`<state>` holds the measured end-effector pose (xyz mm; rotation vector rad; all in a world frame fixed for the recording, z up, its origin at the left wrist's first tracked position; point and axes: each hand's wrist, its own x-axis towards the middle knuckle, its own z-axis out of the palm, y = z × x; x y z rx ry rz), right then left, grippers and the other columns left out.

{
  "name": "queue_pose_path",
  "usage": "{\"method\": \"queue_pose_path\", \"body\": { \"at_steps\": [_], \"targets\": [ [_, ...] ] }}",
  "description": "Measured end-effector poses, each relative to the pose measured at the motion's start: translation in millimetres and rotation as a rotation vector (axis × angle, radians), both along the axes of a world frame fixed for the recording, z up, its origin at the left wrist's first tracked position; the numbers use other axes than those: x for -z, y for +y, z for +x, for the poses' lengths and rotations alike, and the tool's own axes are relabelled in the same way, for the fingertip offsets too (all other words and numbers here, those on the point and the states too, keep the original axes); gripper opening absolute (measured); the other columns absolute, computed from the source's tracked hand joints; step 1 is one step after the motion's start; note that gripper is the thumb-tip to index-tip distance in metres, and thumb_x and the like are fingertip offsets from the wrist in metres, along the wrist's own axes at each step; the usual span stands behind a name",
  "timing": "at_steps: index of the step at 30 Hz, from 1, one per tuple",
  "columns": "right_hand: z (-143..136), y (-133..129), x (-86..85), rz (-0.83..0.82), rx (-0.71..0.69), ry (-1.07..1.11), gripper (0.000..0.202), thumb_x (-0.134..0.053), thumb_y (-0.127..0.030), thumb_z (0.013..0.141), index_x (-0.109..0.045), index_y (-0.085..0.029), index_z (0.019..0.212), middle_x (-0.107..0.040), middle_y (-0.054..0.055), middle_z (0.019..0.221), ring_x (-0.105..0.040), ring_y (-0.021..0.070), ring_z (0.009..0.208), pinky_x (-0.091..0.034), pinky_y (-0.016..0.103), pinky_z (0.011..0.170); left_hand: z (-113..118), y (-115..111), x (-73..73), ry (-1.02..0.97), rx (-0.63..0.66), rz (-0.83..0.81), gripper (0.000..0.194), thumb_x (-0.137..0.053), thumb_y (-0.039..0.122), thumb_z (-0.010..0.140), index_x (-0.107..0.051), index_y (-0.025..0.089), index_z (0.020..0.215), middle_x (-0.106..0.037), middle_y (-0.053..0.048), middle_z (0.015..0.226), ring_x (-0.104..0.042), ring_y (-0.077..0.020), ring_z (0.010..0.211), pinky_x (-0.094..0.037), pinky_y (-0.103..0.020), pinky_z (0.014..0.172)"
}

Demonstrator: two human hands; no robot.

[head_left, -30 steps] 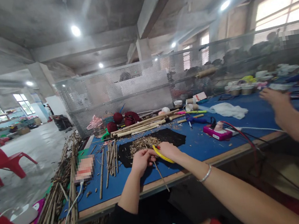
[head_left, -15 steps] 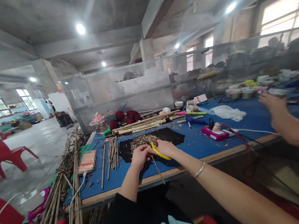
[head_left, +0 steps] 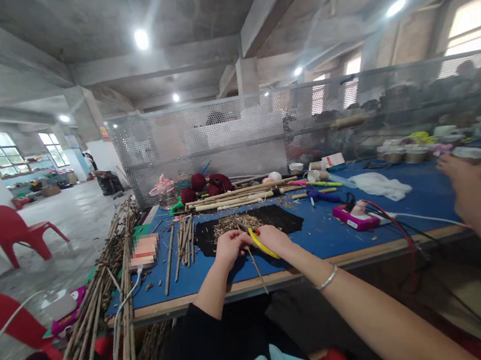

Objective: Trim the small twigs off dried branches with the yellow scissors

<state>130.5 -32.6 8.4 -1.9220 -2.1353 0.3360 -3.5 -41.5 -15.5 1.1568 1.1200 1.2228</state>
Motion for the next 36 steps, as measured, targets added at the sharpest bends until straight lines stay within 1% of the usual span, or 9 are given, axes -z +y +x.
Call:
{"method": "queue_pose_path", "body": {
  "at_steps": [5, 10, 14, 18, 23, 26, 31, 33, 36],
  "targets": [
    [0.0, -6.1, -2.6, 0.059, 0.002, -0.031, 0.058, -0.045, -0.07, 0.065, -0.063, -0.02, 0.088, -0.064, 0.013, 0.092, -0.059, 0.0284, 0.089, -0.043, 0.035, 0.073, -0.6, 1.7, 1.3, -0.003, -0.065, 0.028, 0.019, -0.064, 0.03, 0.064, -0.055, 0.013, 0.067, -0.053, 0.002, 0.05, -0.045, -0.0058, 0.038, -0.028, -0.015, 0.032],
    [-0.5, -7.8, -3.3, 0.028, -0.065, 0.002, 0.067, -0.043, -0.074, 0.062, -0.059, -0.019, 0.095, -0.063, 0.013, 0.097, -0.059, 0.0275, 0.089, -0.044, 0.031, 0.07, -1.9, 2.6, 2.5, 0.011, -0.113, 0.029, 0.024, -0.067, 0.032, 0.061, -0.052, 0.015, 0.067, -0.05, 0.005, 0.048, -0.043, -0.0049, 0.036, -0.029, -0.015, 0.032],
    [-1.0, -7.1, -1.1, 0.031, -0.058, 0.015, 0.071, -0.043, -0.076, 0.061, -0.056, -0.016, 0.098, -0.062, 0.015, 0.097, -0.058, 0.0284, 0.09, -0.043, 0.031, 0.069, -2.4, 2.3, 2.4, 0.006, -0.096, 0.05, 0.027, -0.069, 0.033, 0.06, -0.05, 0.015, 0.067, -0.047, 0.007, 0.045, -0.04, -0.0042, 0.035, -0.028, -0.015, 0.031],
    [-0.3, -7.9, -1.1, 0.034, -0.051, 0.026, 0.071, -0.044, -0.074, 0.062, -0.054, -0.015, 0.1, -0.061, 0.015, 0.1, -0.058, 0.0283, 0.092, -0.043, 0.03, 0.071, -2.7, 2.0, 1.6, -0.02, -0.065, 0.051, 0.027, -0.068, 0.033, 0.06, -0.049, 0.015, 0.068, -0.045, 0.008, 0.044, -0.041, -0.0042, 0.035, -0.029, -0.014, 0.031],
    [0.4, -8.1, -4.4, 0.018, -0.062, 0.036, 0.069, -0.044, -0.072, 0.064, -0.054, -0.015, 0.1, -0.061, 0.015, 0.101, -0.057, 0.0281, 0.093, -0.042, 0.029, 0.07, -2.8, 1.7, 1.0, -0.033, -0.045, 0.042, 0.028, -0.068, 0.034, 0.061, -0.049, 0.016, 0.07, -0.049, 0.006, 0.046, -0.046, -0.0058, 0.037, -0.029, -0.014, 0.031],
    [-1.1, -7.4, -3.2, 0.03, -0.074, 0.041, 0.068, -0.043, -0.072, 0.065, -0.054, -0.014, 0.099, -0.061, 0.015, 0.099, -0.058, 0.0284, 0.092, -0.042, 0.029, 0.069, -2.8, 1.1, 0.6, -0.02, -0.047, 0.04, 0.029, -0.068, 0.034, 0.06, -0.049, 0.016, 0.07, -0.05, 0.005, 0.047, -0.047, -0.0064, 0.038, -0.029, -0.014, 0.031],
    [-4.7, -6.0, -0.6, 0.037, -0.005, 0.029, 0.065, -0.043, -0.071, 0.066, -0.055, -0.015, 0.097, -0.062, 0.015, 0.096, -0.059, 0.0271, 0.09, -0.042, 0.029, 0.07, -3.2, 1.7, 1.9, -0.017, -0.056, 0.027, 0.027, -0.067, 0.037, 0.062, -0.052, 0.015, 0.07, -0.052, 0.004, 0.049, -0.047, -0.0057, 0.039, -0.03, -0.013, 0.032],
    [-5.2, -4.8, -1.6, 0.038, 0.0, 0.026, 0.063, -0.042, -0.071, 0.067, -0.056, -0.016, 0.096, -0.062, 0.014, 0.097, -0.059, 0.0266, 0.09, -0.042, 0.03, 0.071, -3.9, 2.8, 3.6, -0.033, -0.031, 0.015, 0.027, -0.063, 0.038, 0.065, -0.056, 0.015, 0.075, -0.055, 0.002, 0.053, -0.05, -0.0065, 0.041, -0.033, -0.014, 0.034],
    [-4.5, -2.7, -4.1, 0.026, -0.005, 0.028, 0.061, -0.04, -0.071, 0.067, -0.058, -0.019, 0.095, -0.062, 0.013, 0.098, -0.059, 0.0266, 0.09, -0.043, 0.031, 0.071, -4.8, 3.7, 6.0, -0.06, 0.051, -0.001, 0.027, -0.062, 0.037, 0.067, -0.058, 0.014, 0.081, -0.06, -0.002, 0.06, -0.055, -0.0083, 0.047, -0.036, -0.014, 0.037]
  ]
}}
